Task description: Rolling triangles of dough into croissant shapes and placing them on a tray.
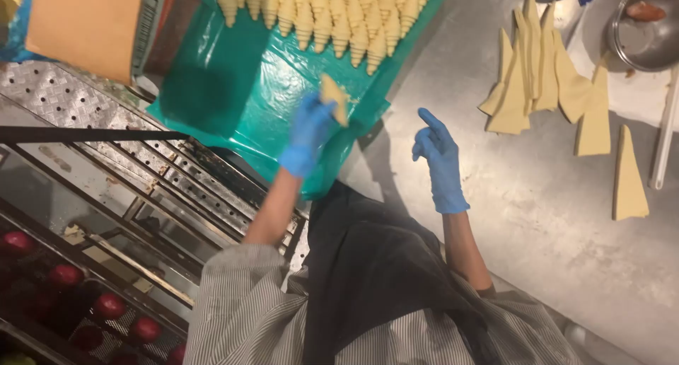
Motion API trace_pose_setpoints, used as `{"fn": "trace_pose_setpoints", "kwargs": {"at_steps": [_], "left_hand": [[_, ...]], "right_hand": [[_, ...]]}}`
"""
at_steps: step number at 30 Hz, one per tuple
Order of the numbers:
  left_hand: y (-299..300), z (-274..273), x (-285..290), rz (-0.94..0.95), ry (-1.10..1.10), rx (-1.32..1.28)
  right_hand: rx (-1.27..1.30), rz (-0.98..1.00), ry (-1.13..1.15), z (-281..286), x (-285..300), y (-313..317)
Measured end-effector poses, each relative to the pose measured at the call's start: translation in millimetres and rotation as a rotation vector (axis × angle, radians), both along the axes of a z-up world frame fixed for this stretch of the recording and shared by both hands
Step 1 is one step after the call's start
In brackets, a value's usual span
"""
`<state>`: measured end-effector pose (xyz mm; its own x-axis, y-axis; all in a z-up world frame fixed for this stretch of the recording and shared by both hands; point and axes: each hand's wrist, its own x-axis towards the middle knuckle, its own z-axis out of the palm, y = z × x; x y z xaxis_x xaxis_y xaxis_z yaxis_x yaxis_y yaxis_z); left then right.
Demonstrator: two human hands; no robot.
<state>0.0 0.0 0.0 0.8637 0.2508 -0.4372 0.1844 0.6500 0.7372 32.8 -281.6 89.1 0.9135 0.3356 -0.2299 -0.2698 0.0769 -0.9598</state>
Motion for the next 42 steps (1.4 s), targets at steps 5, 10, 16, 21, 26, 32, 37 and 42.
{"fn": "trace_pose_setpoints", "kwargs": {"at_steps": [5,10,16,21,26,32,37,42], "left_hand": [[156,-102,96,0.385,-0.038,0.525],[216,-139,136,0.492,-0.046,0.981],[207,-122,147,0.404,0.105,1.375],[221,-174,159,0.394,0.097,1.627],[217,-194,157,0.385,0.208,1.531],[203,-166,149,0.288,0.331,1.58],[161,-96,128,0.373,0.092,1.349],[83,-40,84,0.42,0.023,0.794]], "right_hand": [[-0.087,-0.112,0.052,-6,16,13],[-0.166,-0.196,0.099,-19,29,19],[-0.238,-0.248,0.127,-19,39,15],[-0.216,-0.237,0.144,-30,46,10],[-0.226,-0.311,0.125,-34,46,-10],[-0.481,-0.656,0.01,-151,52,-132],[-0.496,-0.927,-0.048,-168,83,-213],[-0.511,-1.004,-0.096,-257,125,-325]]}}
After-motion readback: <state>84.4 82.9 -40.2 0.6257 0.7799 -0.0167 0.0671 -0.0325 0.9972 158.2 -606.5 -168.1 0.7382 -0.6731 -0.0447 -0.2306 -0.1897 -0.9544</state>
